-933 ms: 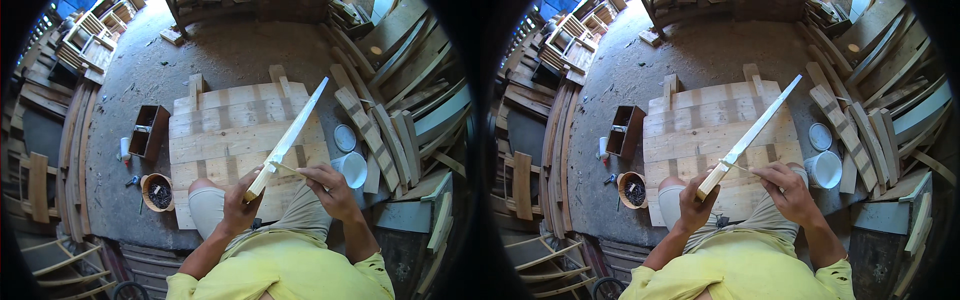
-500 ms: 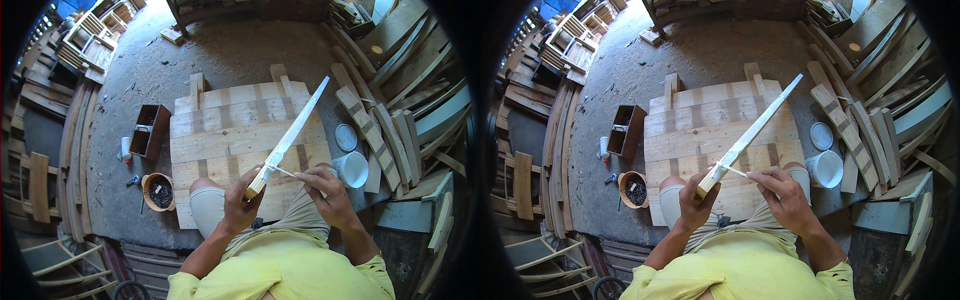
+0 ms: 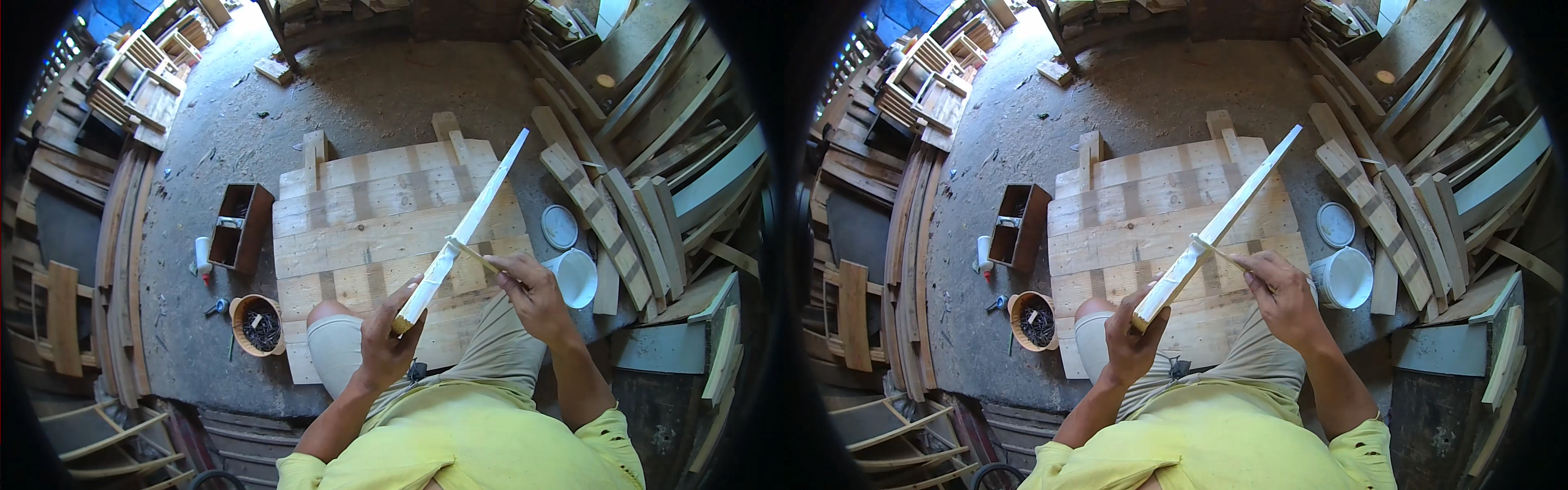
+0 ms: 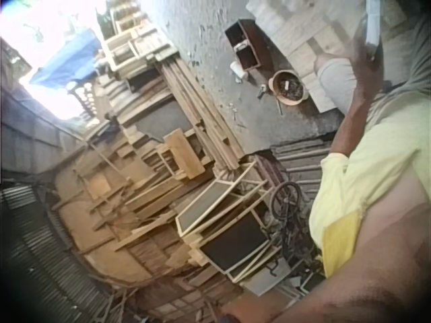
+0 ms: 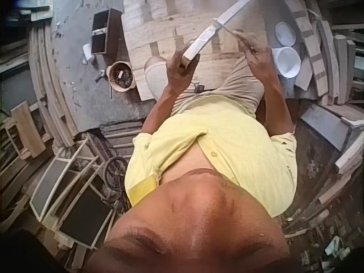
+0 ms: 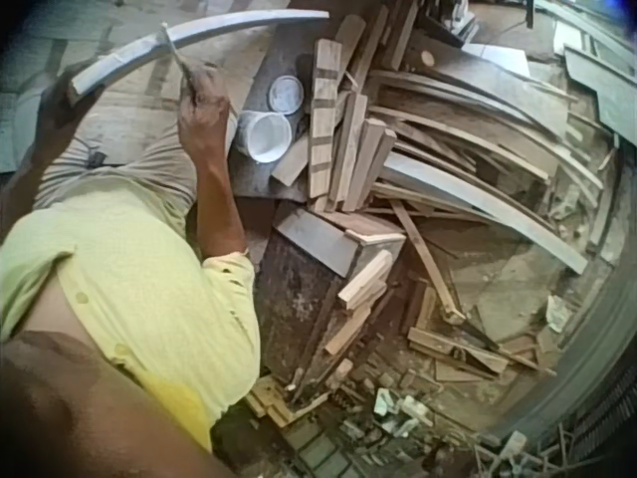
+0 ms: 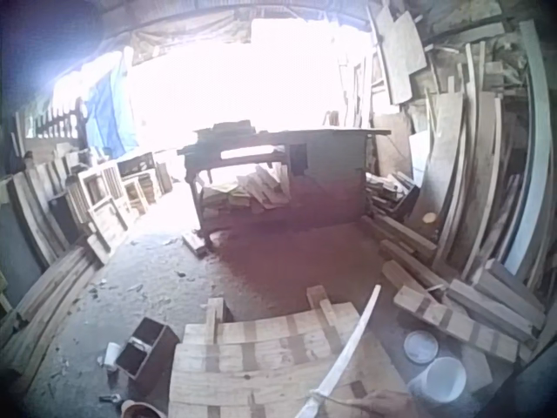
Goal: The person assembles a wooden structure by applying glue to wooden planks and attaching them to a base. They repeatedly dip a brush into a bucket of glue, apply it to planks, and press the planks into place on the base.
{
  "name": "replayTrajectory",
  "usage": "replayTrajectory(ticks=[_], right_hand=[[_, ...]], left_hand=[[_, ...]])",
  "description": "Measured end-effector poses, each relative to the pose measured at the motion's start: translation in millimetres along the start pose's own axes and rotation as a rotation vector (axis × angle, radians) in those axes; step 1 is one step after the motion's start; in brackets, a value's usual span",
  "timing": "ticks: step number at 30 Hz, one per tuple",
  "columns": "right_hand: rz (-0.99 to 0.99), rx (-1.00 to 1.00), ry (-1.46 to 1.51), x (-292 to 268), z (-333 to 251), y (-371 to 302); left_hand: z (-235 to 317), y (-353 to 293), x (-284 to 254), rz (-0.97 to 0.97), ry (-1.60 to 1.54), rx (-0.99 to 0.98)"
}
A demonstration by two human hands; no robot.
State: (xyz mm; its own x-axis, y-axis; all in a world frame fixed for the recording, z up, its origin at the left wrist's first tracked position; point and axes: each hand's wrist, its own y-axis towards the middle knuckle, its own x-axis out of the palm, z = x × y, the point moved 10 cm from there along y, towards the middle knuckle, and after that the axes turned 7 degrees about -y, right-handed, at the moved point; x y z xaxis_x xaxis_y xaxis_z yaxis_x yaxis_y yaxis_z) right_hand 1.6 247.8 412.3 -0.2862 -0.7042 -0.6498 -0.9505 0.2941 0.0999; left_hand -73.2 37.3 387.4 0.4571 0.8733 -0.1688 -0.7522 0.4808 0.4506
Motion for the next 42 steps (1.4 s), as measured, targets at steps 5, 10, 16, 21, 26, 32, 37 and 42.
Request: replayTrajectory(ticks=[5, 10, 16, 21, 26, 32, 37, 42], right_hand=[[-0.115, -0.119, 0.016, 6.5, -39.4, -16.0], [-0.158, -0.008, 0.234, 3.3, -3.9, -2.6], [0.236, 0.079, 0.204, 10.0, 95.4, 40.8], [0.158, -0.052, -0.082, 0.6, 60.3, 13.7], [0.11, -0.011, 0.005, -22.2, 61.3, 19.3], [0.102, -0.058, -0.128, -11.1, 64.0, 21.1], [0.122, 0.081, 0.243, -49.4, 98.7, -1.0], [0.526, 0.33, -0.384, -142.0, 290.8, -71.0]], left_hand=[[-6.3, -3.0, -1.9, 0.0, -0.02, -0.047], [-4.2, -3.1, -2.8, 0.006, -0.018, -0.035], [-2.8, -3.9, 1.0, -0.009, -0.026, -0.047], [-9.8, -7.3, -5.6, 0.023, -0.04, -0.068], [-11.3, -7.4, -4.5, 0.019, -0.038, -0.067], [-13.3, -8.0, -0.7, 0.007, -0.01, -0.079], [-15.1, -13.3, -5.9, 0.024, -0.039, -0.103], [-3.8, -12.6, 2.4, -0.03, 0.046, -0.043]])
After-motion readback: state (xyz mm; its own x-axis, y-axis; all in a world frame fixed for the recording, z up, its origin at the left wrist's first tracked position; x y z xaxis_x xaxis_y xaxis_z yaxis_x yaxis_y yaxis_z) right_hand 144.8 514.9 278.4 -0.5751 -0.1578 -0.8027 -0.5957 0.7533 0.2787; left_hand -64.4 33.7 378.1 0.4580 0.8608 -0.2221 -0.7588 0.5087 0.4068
